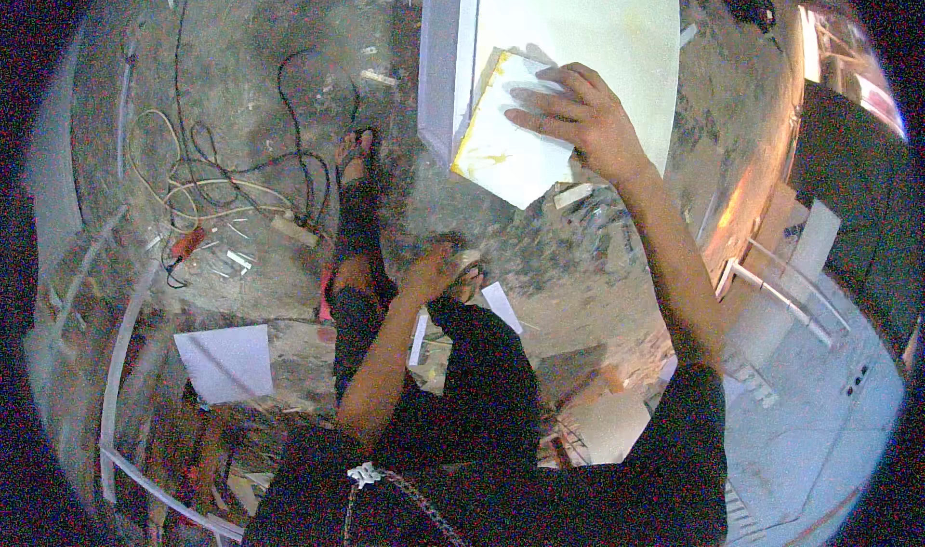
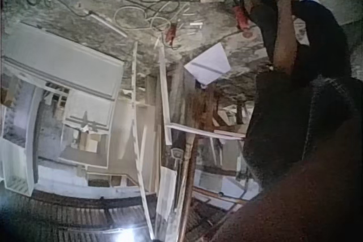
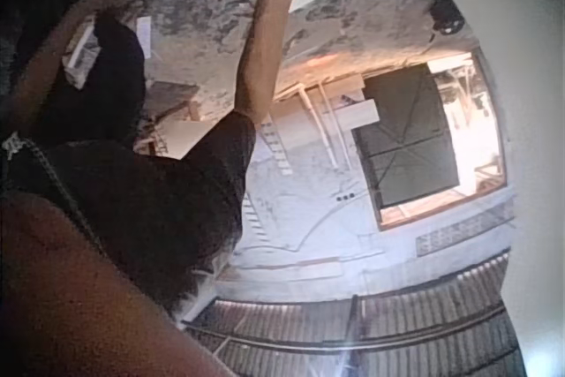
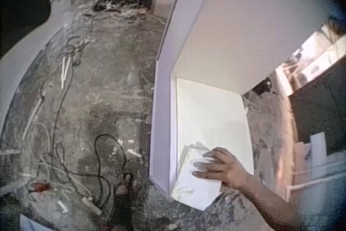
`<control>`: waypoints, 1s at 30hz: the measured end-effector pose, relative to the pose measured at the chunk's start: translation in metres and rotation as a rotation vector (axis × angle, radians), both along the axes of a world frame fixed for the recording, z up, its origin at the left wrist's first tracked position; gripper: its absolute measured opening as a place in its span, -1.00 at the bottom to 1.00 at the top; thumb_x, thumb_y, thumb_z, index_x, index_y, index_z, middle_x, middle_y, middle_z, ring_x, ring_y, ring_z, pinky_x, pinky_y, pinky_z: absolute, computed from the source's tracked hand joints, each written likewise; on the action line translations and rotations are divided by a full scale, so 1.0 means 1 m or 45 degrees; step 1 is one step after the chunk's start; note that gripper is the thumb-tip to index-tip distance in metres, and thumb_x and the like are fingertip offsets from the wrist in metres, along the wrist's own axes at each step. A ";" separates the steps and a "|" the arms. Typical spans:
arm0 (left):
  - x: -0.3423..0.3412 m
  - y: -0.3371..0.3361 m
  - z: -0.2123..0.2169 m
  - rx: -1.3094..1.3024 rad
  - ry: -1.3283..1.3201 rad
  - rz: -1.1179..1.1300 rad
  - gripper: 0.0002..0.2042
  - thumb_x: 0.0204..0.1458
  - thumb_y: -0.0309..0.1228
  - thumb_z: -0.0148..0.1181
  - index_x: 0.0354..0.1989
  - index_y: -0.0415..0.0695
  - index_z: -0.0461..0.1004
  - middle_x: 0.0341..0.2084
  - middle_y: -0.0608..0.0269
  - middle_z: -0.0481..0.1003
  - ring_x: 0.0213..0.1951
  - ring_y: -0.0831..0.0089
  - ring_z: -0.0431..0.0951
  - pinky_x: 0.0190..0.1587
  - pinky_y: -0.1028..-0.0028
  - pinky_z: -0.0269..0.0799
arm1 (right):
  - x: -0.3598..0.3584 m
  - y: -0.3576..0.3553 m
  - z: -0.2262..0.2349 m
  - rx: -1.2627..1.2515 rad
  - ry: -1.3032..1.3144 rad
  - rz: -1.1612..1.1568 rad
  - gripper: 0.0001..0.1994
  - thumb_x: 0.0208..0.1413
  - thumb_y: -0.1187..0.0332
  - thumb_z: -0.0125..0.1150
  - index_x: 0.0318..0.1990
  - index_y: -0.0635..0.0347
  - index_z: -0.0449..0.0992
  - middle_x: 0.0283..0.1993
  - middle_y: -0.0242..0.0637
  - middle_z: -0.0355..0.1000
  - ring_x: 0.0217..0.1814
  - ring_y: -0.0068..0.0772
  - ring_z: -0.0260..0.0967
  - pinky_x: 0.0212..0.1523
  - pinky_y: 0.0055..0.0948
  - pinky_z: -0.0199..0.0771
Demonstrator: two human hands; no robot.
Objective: The person pours adhesive from a plastic bottle onto a scraper and spreads the glue across white and gray furniture panels.
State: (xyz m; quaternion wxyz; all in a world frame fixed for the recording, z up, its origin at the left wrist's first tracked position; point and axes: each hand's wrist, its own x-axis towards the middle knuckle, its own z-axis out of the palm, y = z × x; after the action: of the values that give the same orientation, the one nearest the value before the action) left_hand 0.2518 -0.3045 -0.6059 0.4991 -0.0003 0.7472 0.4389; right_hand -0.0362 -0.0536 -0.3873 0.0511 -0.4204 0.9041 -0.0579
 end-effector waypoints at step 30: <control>-0.038 0.129 -0.007 -0.222 0.112 0.537 -0.47 0.17 0.02 0.07 0.12 -0.17 0.43 0.04 -0.15 0.50 0.04 -0.11 0.52 0.07 0.07 0.45 | -0.153 0.018 -0.037 -0.209 0.049 0.489 -0.59 -0.05 0.29 0.33 0.04 -0.16 0.65 0.11 -0.47 0.55 0.23 -0.19 0.39 0.17 -0.14 0.33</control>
State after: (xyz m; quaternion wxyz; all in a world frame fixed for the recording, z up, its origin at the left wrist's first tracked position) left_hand 0.2139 -0.1752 -0.6131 0.3613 -0.1804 0.7867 0.4669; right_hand -0.1892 -0.0360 -0.4243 0.0096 -0.5886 0.8005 -0.1125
